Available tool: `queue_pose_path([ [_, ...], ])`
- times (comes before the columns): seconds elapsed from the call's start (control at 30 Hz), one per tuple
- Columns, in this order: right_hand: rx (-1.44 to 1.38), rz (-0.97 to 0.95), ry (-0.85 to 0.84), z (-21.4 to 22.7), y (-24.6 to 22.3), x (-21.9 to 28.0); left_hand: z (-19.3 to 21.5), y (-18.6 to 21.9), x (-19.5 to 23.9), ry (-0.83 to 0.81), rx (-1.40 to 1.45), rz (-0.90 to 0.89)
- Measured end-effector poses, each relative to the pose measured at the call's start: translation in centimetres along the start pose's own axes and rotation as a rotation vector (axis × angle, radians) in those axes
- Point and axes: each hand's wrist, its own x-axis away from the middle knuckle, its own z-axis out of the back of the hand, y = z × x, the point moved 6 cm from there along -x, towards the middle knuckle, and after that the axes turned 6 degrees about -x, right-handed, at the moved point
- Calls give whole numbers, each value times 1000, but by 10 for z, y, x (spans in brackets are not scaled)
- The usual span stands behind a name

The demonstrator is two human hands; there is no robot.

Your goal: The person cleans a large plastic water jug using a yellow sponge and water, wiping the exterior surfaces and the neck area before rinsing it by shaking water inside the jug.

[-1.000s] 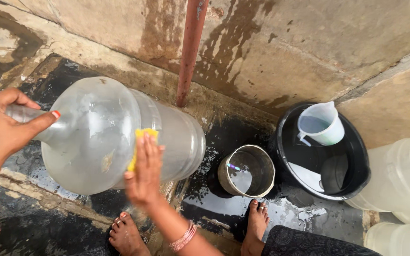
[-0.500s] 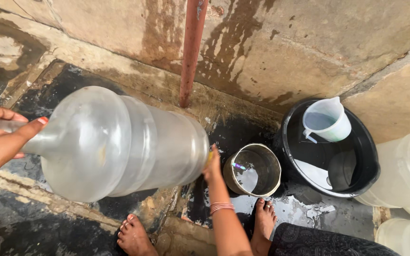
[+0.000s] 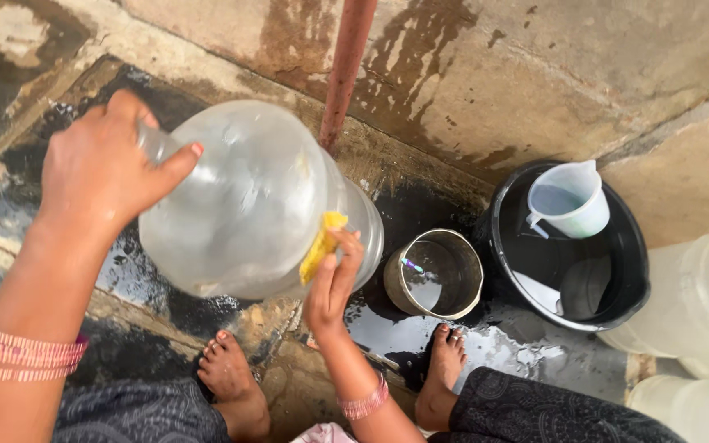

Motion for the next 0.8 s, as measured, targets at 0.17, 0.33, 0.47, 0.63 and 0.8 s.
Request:
queue_pose_path([
  [0.17, 314, -140, 88, 44, 120, 6, -16, -18, -17, -112, 58, 55],
  [0.33, -2, -720, 256, 49, 166, -10, -21, -38, -20, -15, 156, 4],
  [0.47, 74, -327, 36, -20, 41, -55, -21, -18, -23, 147, 110, -129],
  [0.63, 114, 136, -146, -52, -46, -20, -24, -13, -13, 187, 215, 74],
  [0.8, 337, 9, 28, -4, 107, 27, -25, -34, -12, 49, 251, 31],
])
